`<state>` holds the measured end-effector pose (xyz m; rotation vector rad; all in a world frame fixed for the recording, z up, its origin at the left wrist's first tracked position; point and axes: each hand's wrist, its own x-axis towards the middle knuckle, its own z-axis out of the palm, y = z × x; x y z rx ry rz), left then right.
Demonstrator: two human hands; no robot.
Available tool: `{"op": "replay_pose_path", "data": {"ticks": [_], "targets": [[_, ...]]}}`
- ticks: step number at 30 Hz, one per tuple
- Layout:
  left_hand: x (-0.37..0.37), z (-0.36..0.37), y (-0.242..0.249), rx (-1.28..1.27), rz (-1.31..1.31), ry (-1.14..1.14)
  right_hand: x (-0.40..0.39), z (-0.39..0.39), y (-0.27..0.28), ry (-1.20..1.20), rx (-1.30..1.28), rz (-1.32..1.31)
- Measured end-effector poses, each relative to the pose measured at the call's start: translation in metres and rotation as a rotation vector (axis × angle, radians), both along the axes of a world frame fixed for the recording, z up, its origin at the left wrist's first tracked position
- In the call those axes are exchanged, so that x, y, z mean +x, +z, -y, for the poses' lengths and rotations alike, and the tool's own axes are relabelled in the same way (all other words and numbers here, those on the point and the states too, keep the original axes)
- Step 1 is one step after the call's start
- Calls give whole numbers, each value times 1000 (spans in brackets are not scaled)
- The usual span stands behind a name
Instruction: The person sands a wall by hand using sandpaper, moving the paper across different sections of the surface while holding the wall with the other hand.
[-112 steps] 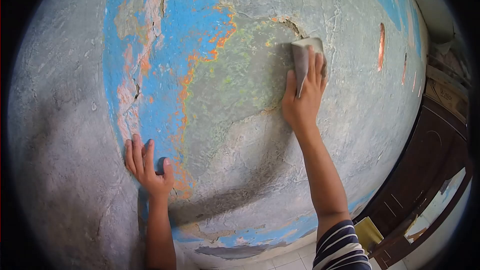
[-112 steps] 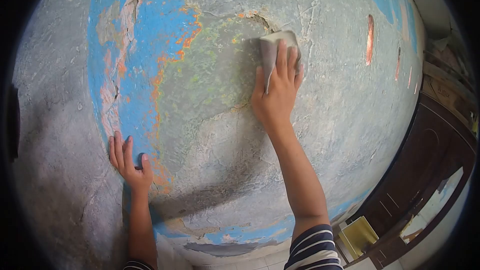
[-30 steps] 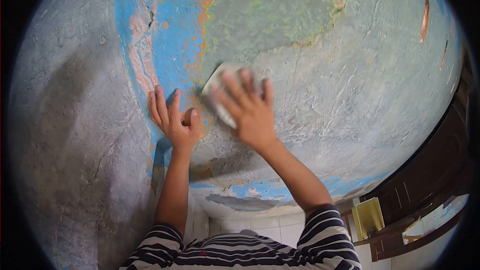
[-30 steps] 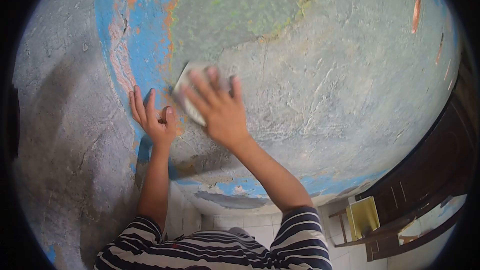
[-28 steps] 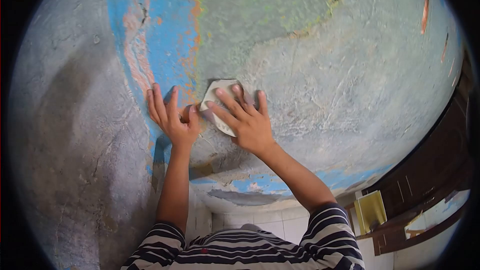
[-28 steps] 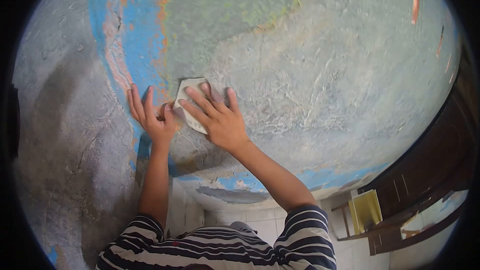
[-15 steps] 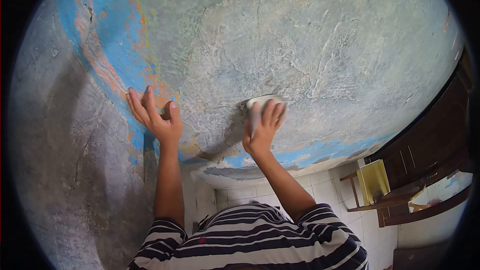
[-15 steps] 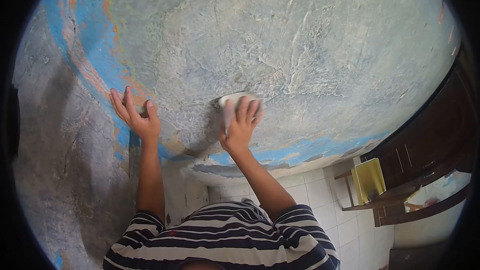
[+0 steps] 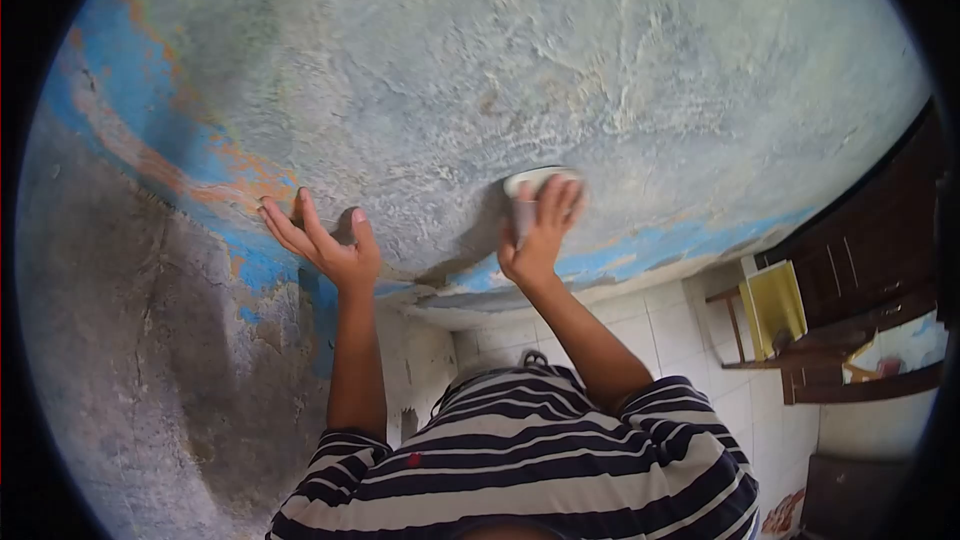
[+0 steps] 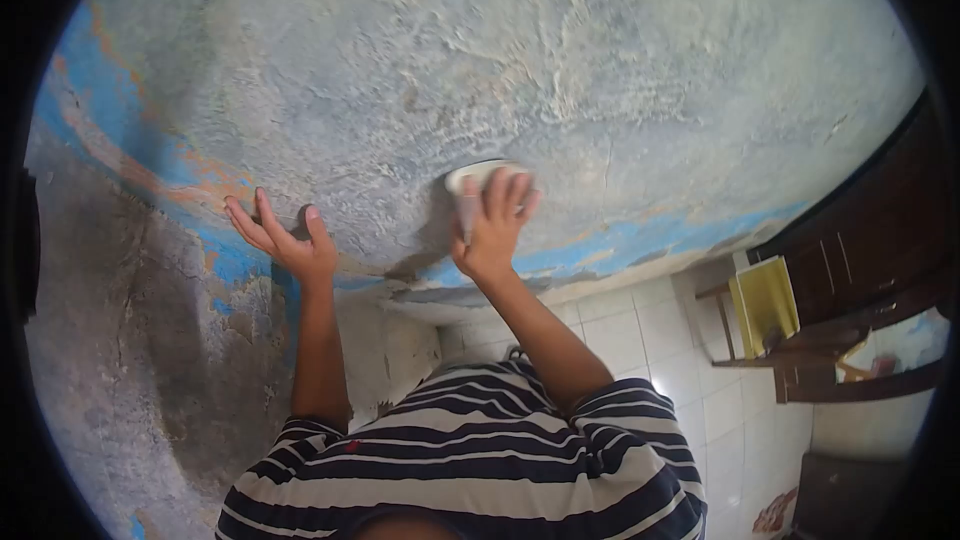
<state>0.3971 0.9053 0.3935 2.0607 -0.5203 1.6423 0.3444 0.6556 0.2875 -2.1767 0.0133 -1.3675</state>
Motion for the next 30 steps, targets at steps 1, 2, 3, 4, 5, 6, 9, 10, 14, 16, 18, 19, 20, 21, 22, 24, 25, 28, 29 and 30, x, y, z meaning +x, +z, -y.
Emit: {"op": "replay_pose_path", "data": {"ticks": [1,2,3,4,5,6,9,10,14,16,18,19,20,21,22,24,25,28,29,30], "targets": [[-1,2,-3,0,-8,3,-10,3,-8,27,-91,-95],[-4,3,-4,22,-25,11,-20,11,-19,52,-183,-187],[-7,4,-3,42,-37,18,-25,17,-30,79,-275,-275],[-5,5,-3,55,-40,28,-21,21,-44,-33,-176,-195],[-1,7,-4,49,-17,9,-15,22,-56,-32,-126,-175],[3,6,-7,46,0,-9,-16,17,-58,-28,-74,-161],[5,-3,-22,92,19,-3,-44,13,-77,28,-131,-370],[5,-3,-23,98,24,-7,-47,14,-88,-5,-131,-388],[18,-8,-27,120,79,16,-38,-1,-101,-117,155,-326],[20,-8,-31,114,81,40,-47,-16,-101,-52,89,-412],[23,-6,-34,111,96,55,-52,-27,-109,-21,259,-416],[26,-6,-35,113,111,65,-50,-31,-113,-5,341,-410],[28,-6,-35,114,125,79,-40,-34,-128,-3,593,-243],[29,-6,-36,112,129,83,-39,-38,-129,39,644,-210],[28,-6,-35,112,131,84,-40,-42,-130,79,696,-179],[30,-4,-36,117,140,84,-43,-60,-113,141,714,-55],[30,-4,-36,125,146,85,-43,-62,-117,118,873,-128],[30,-5,-36,137,152,81,-39,-63,-127,49,1346,-347],[30,-6,-37,138,151,78,-37,-65,-128,55,1400,-312],[29,-9,-39,145,157,78,-34,-68,-119,61,1454,-273]]}}
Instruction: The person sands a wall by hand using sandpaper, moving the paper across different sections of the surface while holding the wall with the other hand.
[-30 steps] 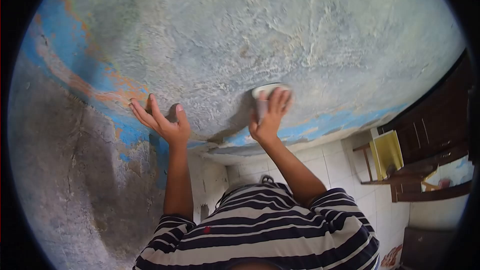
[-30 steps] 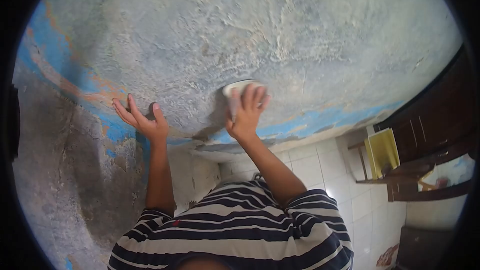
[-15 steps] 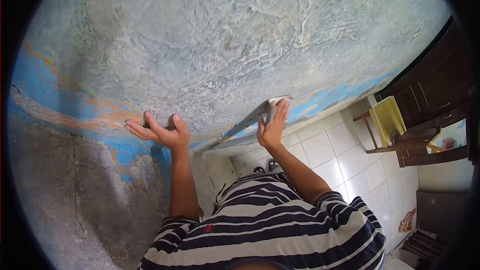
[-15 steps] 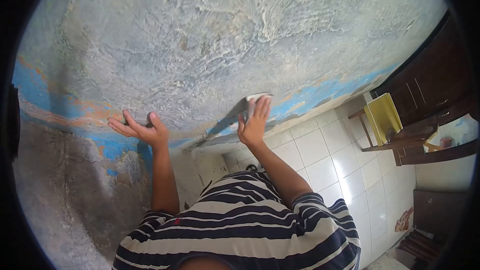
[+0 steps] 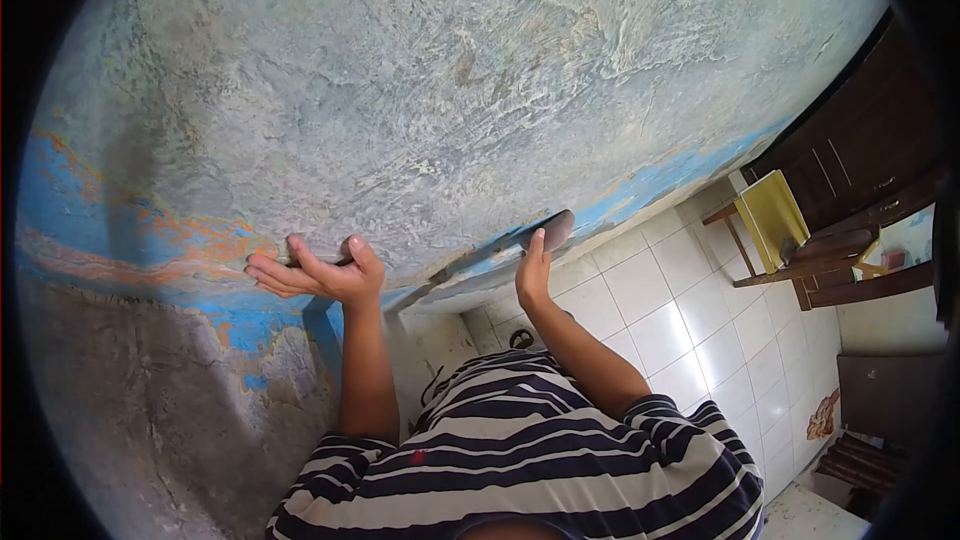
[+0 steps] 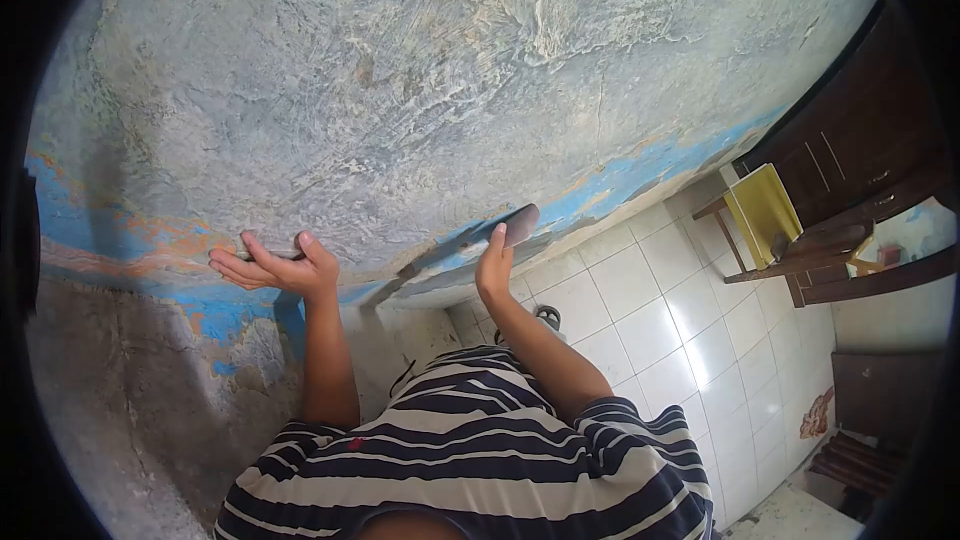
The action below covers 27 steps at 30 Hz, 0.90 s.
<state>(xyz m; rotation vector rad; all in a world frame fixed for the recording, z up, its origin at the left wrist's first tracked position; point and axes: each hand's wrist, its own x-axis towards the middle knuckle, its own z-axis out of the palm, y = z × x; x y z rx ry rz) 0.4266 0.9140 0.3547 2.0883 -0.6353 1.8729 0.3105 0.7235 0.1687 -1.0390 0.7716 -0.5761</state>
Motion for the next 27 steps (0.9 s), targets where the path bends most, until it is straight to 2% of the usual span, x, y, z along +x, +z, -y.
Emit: {"op": "replay_pose_path", "data": {"ticks": [1,6,9,10,11,13,16,19,21,23,26,27], "targets": [[1,-1,-2,2,10,2,5,0,13,-23,46,30],[4,3,0,-33,30,-10,2,-9,73,24,-663,226],[2,3,-1,-57,23,1,3,-7,46,7,-950,104],[3,3,-2,-63,23,-1,-4,-3,41,150,-1239,0],[3,3,-3,-67,20,-2,-9,-4,29,290,-1415,-18],[5,3,-3,-72,40,-8,-13,-8,19,400,-1473,-54],[4,2,-4,-57,24,7,2,-4,12,-13,-1034,-6],[1,-1,-8,-54,1,5,-5,-5,6,298,-1476,-9],[4,0,-10,-95,9,-29,-7,-14,2,468,-1662,1],[3,-4,-11,-80,8,-89,1,-10,-1,284,-1560,8],[-4,-22,-14,-88,-18,-132,8,0,17,283,-1705,8],[-7,-26,-15,-98,-29,-148,7,10,22,382,-1817,23]]}}
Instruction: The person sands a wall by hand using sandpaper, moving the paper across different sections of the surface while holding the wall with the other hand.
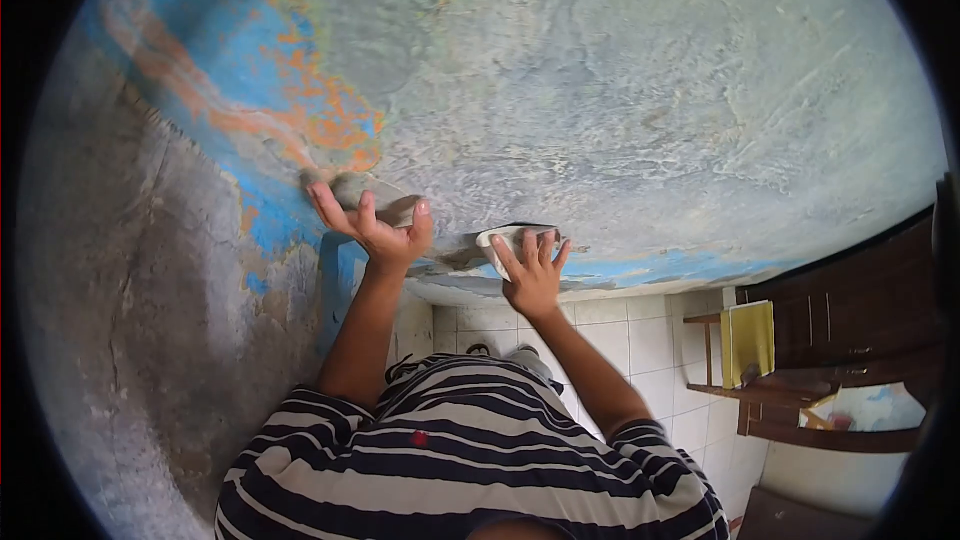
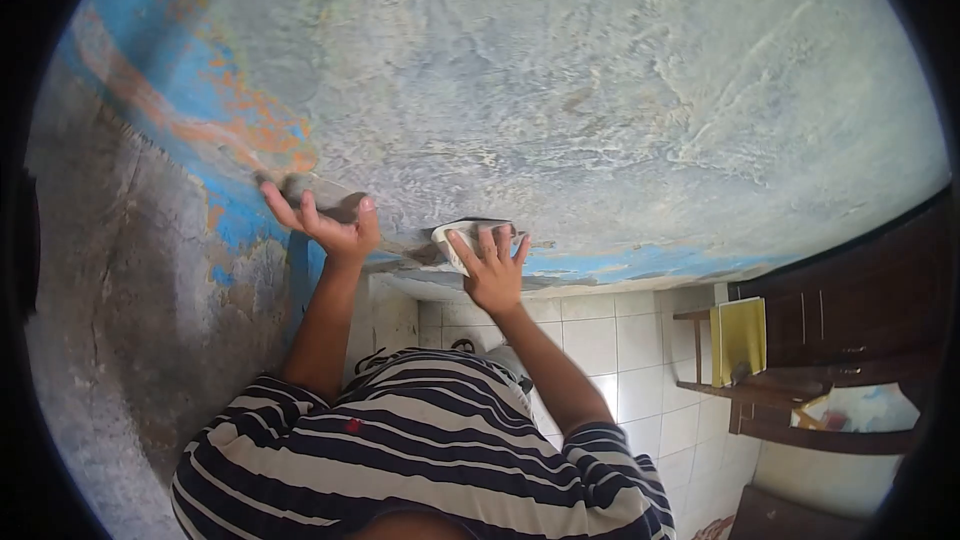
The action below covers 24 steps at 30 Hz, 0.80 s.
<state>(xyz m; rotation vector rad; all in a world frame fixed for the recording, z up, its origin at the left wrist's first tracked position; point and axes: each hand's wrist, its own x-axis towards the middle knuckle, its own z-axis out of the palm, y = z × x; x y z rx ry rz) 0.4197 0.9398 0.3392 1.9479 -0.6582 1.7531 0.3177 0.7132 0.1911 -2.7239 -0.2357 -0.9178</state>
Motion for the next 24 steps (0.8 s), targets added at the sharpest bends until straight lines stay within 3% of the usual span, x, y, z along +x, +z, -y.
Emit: {"op": "replay_pose_path", "data": {"ticks": [2,4,6,11,16,17,20,24], "targets": [[-1,-7,-1,-1,-2,17,6,34,16,140,-245,-71],[3,-11,-3,-28,13,36,23,55,49,81,-295,298],[4,-13,-9,-83,27,61,24,50,84,-41,-136,364],[0,-19,-14,-74,-14,97,20,59,78,238,-548,91],[-5,-32,-20,-82,-91,120,28,39,134,208,-464,316],[-9,-31,-21,-71,-116,124,28,45,127,343,-532,130],[-14,-29,-18,-61,-146,115,35,71,59,413,-787,253],[-21,-36,-14,-51,-186,92,29,41,114,339,-598,221]]}}
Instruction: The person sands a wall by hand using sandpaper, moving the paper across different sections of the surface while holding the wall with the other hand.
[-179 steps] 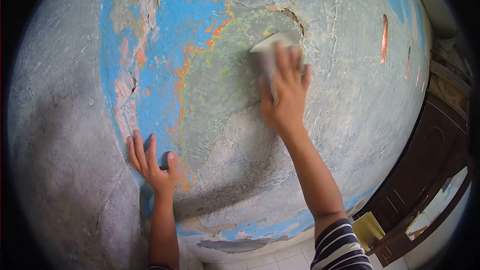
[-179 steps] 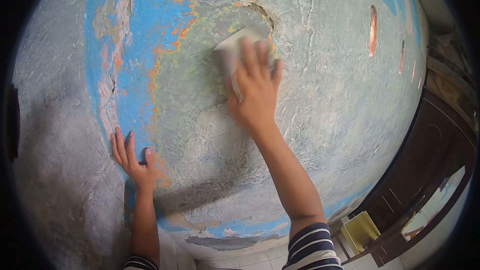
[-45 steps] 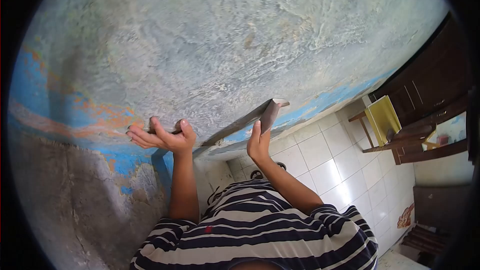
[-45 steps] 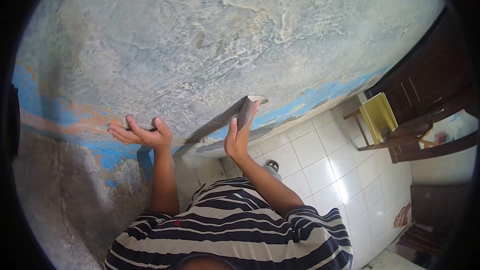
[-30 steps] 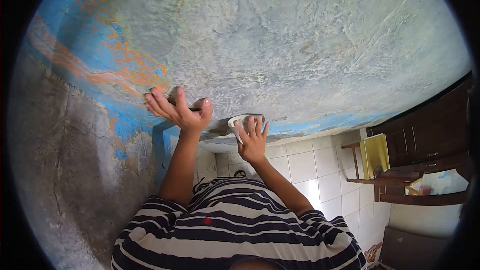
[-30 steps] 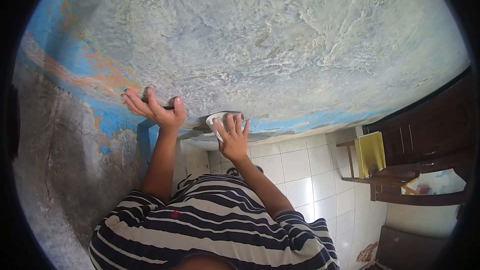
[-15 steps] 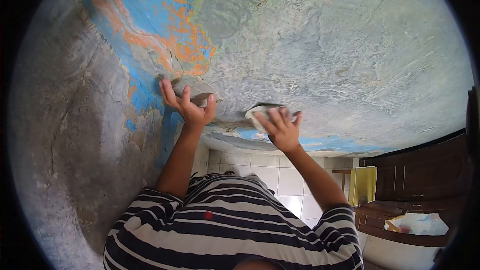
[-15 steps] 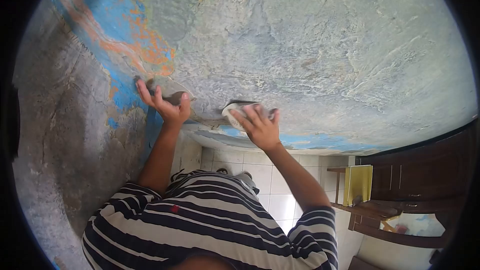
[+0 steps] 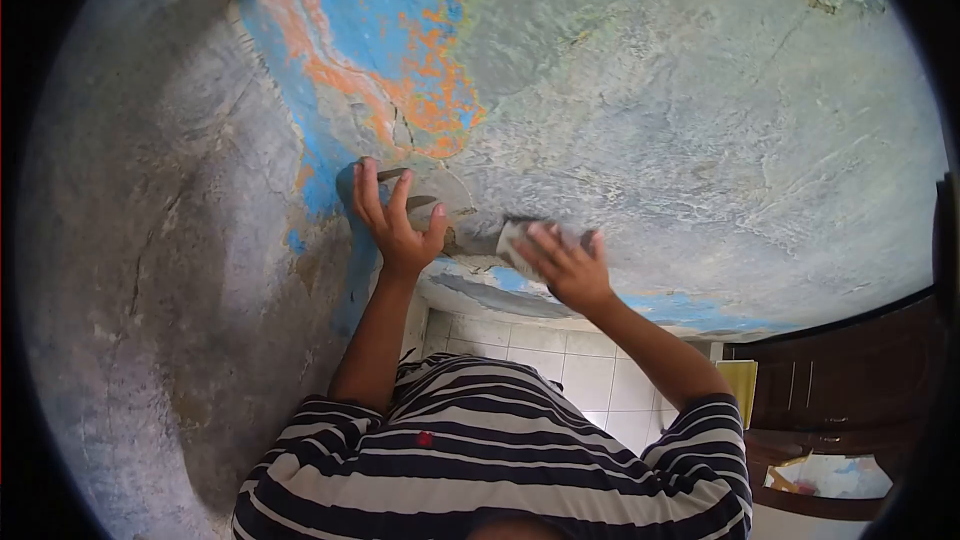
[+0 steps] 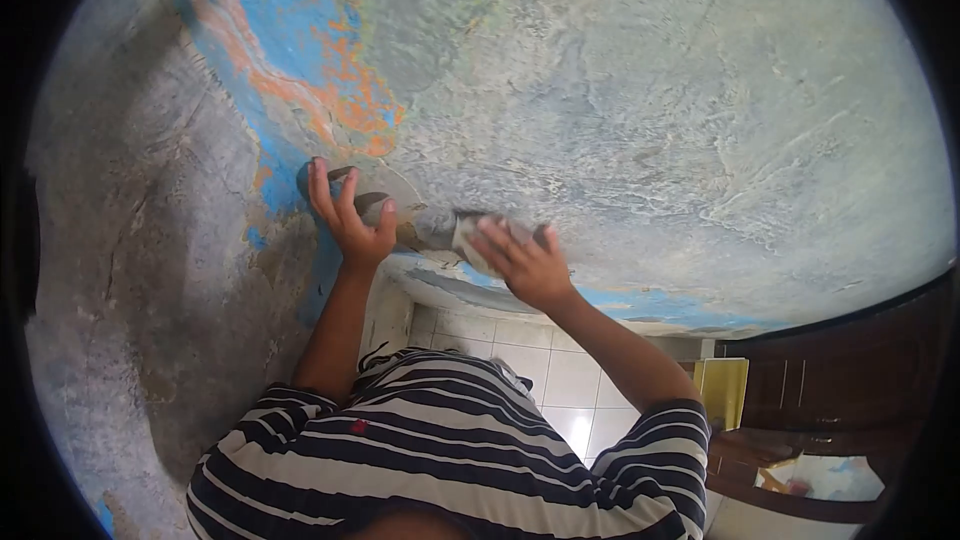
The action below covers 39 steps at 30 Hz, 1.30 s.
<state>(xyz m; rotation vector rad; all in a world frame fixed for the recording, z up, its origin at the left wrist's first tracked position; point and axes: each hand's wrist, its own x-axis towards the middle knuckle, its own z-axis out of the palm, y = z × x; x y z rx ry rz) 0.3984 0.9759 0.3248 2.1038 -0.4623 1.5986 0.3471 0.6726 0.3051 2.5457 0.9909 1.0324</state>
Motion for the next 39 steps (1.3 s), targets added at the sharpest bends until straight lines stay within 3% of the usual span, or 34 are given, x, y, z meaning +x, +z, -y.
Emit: {"op": "replay_pose_path", "data": {"ticks": [4,9,12,15,18,22,26,28,29,32,37,39], "targets": [[-2,1,1,-30,-14,4,15,-27,94,-54,247,210],[-7,2,5,-21,-31,16,14,-17,70,176,-166,-103],[-8,1,5,-14,-32,19,17,-17,104,123,-132,-8],[-10,1,2,-28,-55,6,17,-23,157,-10,89,235],[-10,2,4,-29,-46,12,11,-27,161,5,148,147],[-14,6,7,-49,-73,22,11,-20,146,142,-229,-62],[-16,15,9,-102,-90,27,11,-12,221,64,46,191],[-25,22,12,-132,-127,28,5,-12,238,84,99,180],[-29,24,16,-141,-147,29,4,-13,244,99,127,182],[-44,20,30,-88,-249,78,19,1,210,254,-173,37],[-77,12,36,-83,-381,141,11,-4,245,177,-59,137],[-93,9,35,-81,-341,186,14,-12,229,229,-95,125]]}}
